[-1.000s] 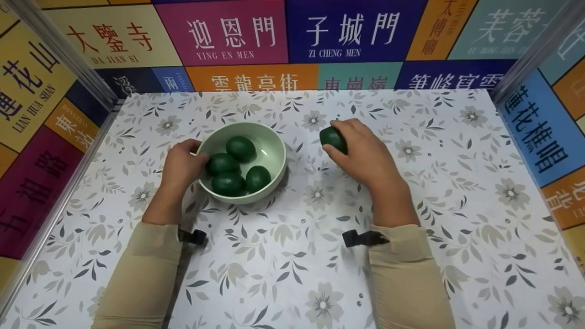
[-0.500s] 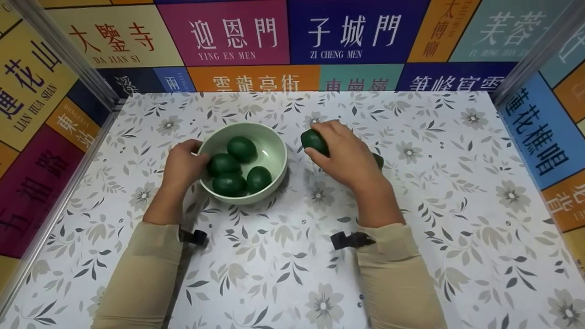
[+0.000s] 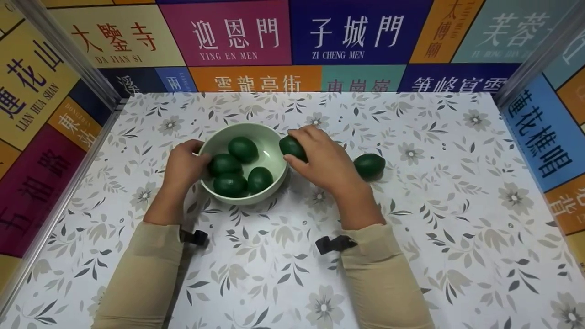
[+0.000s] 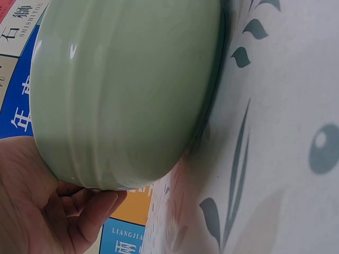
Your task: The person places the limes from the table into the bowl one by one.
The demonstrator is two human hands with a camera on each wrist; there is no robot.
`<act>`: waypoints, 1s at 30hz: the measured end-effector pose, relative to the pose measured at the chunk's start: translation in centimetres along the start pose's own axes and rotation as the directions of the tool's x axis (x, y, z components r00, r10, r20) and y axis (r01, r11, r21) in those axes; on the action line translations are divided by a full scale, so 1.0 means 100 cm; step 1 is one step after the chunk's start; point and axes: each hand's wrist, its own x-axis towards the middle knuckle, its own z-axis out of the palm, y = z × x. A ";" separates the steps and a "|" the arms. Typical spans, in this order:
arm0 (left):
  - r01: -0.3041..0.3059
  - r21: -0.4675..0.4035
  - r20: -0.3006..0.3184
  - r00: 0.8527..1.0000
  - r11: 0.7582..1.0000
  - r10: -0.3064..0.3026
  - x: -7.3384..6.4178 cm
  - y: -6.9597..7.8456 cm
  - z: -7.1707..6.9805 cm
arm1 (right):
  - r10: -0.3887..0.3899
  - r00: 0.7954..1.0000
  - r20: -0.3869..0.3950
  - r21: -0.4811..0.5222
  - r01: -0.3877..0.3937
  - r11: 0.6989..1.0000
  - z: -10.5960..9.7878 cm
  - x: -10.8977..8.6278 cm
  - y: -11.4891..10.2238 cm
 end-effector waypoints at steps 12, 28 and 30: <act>0.024 -0.013 0.005 1.000 1.000 -0.024 -0.002 0.002 0.004 | -0.047 0.998 0.028 0.024 0.047 0.999 0.022 0.006 -0.010; 0.038 -0.023 0.021 0.999 0.999 -0.038 0.000 0.001 -0.001 | -0.101 0.995 -0.016 -0.019 0.101 0.995 0.040 0.014 -0.020; 0.033 -0.026 0.018 0.999 0.999 -0.032 0.000 0.000 -0.001 | -0.099 0.995 -0.015 -0.029 0.098 0.995 0.043 0.016 -0.021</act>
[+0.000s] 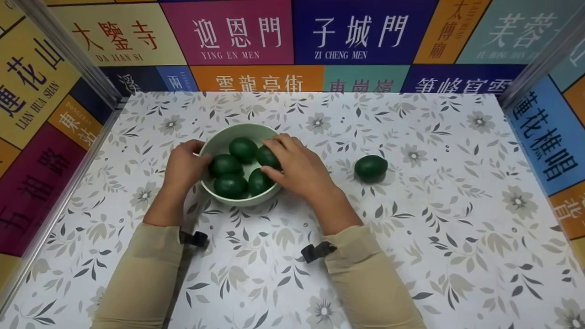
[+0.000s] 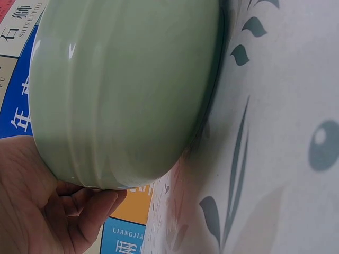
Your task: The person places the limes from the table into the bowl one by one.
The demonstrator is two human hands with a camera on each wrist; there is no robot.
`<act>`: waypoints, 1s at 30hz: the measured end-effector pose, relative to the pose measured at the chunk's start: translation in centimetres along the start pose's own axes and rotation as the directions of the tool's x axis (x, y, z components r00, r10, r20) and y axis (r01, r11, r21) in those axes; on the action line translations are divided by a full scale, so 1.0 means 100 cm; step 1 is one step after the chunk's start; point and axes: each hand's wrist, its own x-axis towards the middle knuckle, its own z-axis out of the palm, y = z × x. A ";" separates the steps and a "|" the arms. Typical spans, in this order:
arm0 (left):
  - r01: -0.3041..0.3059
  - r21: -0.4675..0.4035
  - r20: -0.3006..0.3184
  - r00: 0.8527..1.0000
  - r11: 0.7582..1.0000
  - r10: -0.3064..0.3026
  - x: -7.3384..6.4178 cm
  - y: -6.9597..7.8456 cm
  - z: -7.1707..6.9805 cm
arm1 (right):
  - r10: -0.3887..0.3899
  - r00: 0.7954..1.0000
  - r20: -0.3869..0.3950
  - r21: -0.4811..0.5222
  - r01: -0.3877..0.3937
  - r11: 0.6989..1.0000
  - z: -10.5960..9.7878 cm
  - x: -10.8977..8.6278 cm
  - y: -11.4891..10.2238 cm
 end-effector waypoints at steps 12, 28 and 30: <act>-0.007 0.018 -0.003 1.000 1.000 0.007 0.000 0.000 0.000 | -0.023 0.999 -0.037 -0.028 0.022 0.999 0.018 0.003 -0.006; -0.027 0.029 -0.007 1.000 0.999 0.027 0.001 0.000 -0.001 | 0.040 0.999 0.032 -0.028 -0.040 0.999 0.020 0.006 -0.009; -0.019 0.022 0.003 1.000 1.000 0.019 0.000 0.000 -0.001 | 0.052 0.998 0.044 -0.030 -0.050 0.998 0.021 0.006 -0.010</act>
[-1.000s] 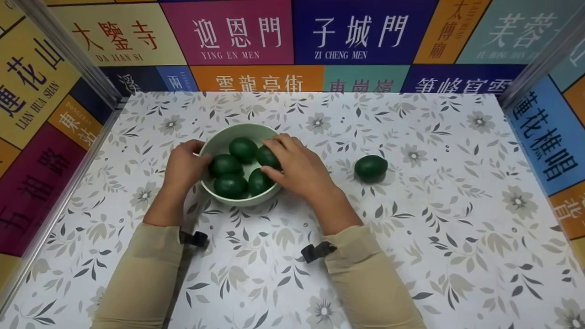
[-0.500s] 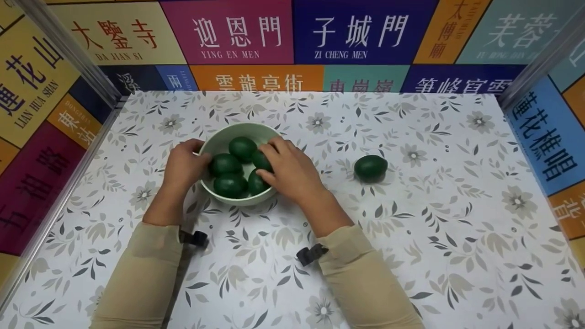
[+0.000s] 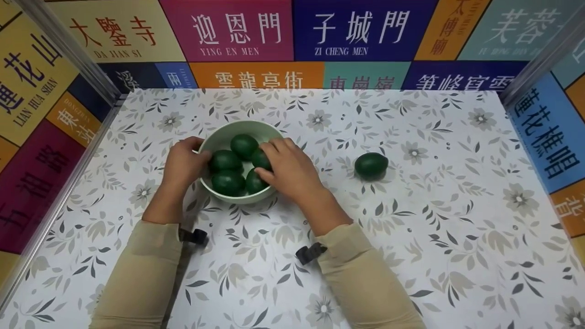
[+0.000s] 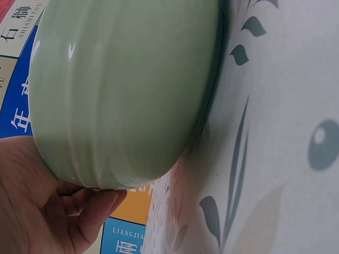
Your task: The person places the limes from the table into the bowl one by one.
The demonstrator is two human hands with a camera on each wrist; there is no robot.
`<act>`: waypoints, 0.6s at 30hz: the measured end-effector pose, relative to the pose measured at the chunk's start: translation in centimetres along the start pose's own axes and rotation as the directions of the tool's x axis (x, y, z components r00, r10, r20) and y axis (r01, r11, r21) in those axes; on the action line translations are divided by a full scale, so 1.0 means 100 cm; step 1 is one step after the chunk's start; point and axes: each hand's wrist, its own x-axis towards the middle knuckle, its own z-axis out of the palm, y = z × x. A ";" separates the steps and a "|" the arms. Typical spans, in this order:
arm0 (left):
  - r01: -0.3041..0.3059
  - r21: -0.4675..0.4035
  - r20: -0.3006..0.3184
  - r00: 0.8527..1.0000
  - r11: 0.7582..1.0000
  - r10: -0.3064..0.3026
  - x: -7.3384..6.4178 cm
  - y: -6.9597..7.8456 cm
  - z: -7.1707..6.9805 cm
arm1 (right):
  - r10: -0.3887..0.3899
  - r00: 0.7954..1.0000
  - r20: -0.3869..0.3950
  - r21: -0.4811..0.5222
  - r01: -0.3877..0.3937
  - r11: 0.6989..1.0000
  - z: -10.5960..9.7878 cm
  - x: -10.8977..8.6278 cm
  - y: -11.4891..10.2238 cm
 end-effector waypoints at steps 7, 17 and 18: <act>0.018 -0.008 0.012 1.000 1.000 -0.018 0.000 0.000 0.001 | 0.011 1.000 0.024 -0.010 -0.011 1.000 0.004 -0.001 -0.003; -0.014 0.026 -0.004 1.000 1.000 0.014 0.000 -0.001 0.000 | -0.049 0.997 0.058 -0.029 0.051 0.998 0.009 -0.002 0.000; -0.012 0.022 -0.003 1.000 1.000 0.012 0.000 -0.001 0.000 | -0.054 0.996 0.064 -0.025 0.055 0.998 0.009 -0.002 0.000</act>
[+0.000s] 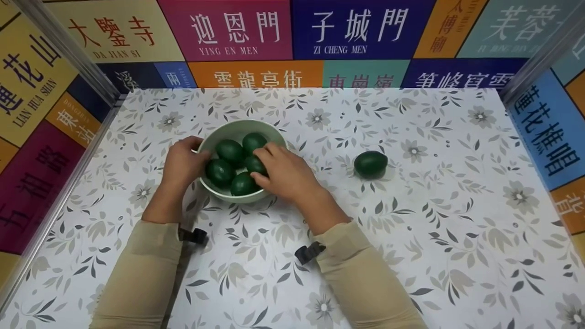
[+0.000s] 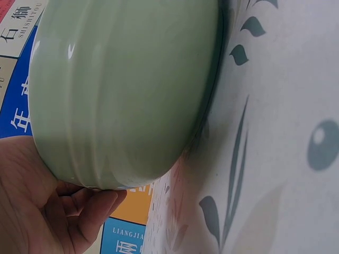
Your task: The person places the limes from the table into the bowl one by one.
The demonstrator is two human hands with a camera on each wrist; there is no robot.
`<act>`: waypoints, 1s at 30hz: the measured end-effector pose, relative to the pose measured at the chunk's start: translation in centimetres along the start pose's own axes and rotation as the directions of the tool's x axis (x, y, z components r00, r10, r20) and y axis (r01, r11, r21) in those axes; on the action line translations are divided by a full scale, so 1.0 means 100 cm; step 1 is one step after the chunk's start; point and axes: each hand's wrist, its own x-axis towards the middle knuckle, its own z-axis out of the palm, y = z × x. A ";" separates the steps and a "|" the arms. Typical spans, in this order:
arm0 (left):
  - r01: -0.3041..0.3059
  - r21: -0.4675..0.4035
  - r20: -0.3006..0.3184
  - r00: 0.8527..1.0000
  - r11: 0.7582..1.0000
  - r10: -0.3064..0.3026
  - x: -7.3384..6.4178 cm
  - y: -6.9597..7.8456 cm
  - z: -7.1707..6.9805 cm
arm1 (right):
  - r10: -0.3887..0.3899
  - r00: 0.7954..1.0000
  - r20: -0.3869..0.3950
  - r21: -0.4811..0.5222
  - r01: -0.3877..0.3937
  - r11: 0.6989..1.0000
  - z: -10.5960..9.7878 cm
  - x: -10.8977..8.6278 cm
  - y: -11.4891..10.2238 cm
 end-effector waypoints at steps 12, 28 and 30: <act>-0.006 0.001 -0.005 1.000 1.000 0.006 -0.001 0.000 0.001 | -0.146 0.989 0.007 0.000 0.146 0.989 0.003 0.001 0.004; 0.020 -0.021 -0.004 1.000 1.000 -0.020 -0.001 0.001 0.001 | -0.128 0.991 0.042 -0.009 0.129 0.992 -0.003 0.001 0.001; 0.019 -0.017 -0.006 1.000 1.000 -0.019 -0.001 0.001 0.001 | -0.133 0.990 0.038 -0.008 0.133 0.991 -0.003 0.000 0.000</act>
